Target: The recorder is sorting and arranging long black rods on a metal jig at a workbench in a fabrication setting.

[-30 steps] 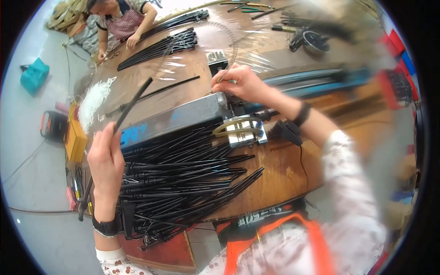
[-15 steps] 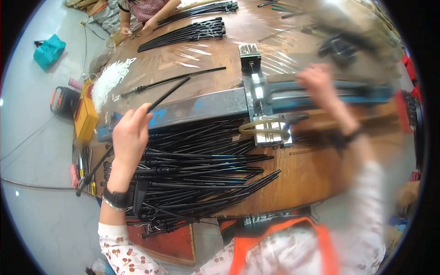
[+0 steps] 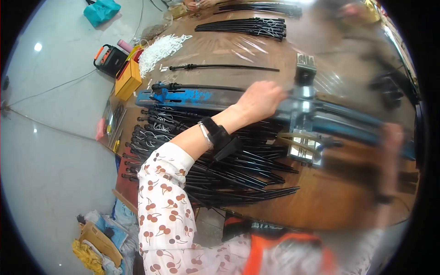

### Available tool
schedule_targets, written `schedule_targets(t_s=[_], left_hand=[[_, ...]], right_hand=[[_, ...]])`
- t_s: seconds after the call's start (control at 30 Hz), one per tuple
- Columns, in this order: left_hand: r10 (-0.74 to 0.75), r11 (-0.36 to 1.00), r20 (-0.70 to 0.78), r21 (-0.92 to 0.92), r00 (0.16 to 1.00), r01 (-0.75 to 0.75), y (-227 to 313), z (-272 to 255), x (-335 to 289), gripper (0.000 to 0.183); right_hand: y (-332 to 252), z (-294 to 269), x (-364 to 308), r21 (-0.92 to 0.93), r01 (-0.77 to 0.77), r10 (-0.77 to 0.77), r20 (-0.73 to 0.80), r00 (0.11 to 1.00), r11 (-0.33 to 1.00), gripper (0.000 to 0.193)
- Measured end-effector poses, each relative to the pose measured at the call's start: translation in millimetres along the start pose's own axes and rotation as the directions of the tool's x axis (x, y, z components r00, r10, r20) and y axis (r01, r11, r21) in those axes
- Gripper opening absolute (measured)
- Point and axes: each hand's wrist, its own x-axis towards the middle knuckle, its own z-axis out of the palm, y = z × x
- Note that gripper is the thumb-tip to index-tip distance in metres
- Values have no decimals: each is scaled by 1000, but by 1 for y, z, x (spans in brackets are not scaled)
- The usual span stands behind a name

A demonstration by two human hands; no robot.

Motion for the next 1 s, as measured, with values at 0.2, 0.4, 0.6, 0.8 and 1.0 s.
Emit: schedule_targets(t_s=[0.2,0.4,0.6,0.8,1.0], left_hand=[[-172,949,-70,-279,983,146,8,3,1,23],[-219,950,86,-209,972,233,5,2,-2,27],[-297,940,154,-126,942,317,17,-1,11,19],[-299,946,154,-86,942,314,19,-3,9,19],[-283,948,142,-108,949,299,21,0,9,20]], right_hand=[[-1,-5,5,-40,26,-25,34,999,999,6],[-90,-15,11,-57,43,-42,13,999,997,45],[-169,-29,-20,14,177,-177,43,983,984,42],[-188,-17,-18,185,140,-156,76,985,973,37],[-206,14,-1,545,43,-114,97,989,837,24]])
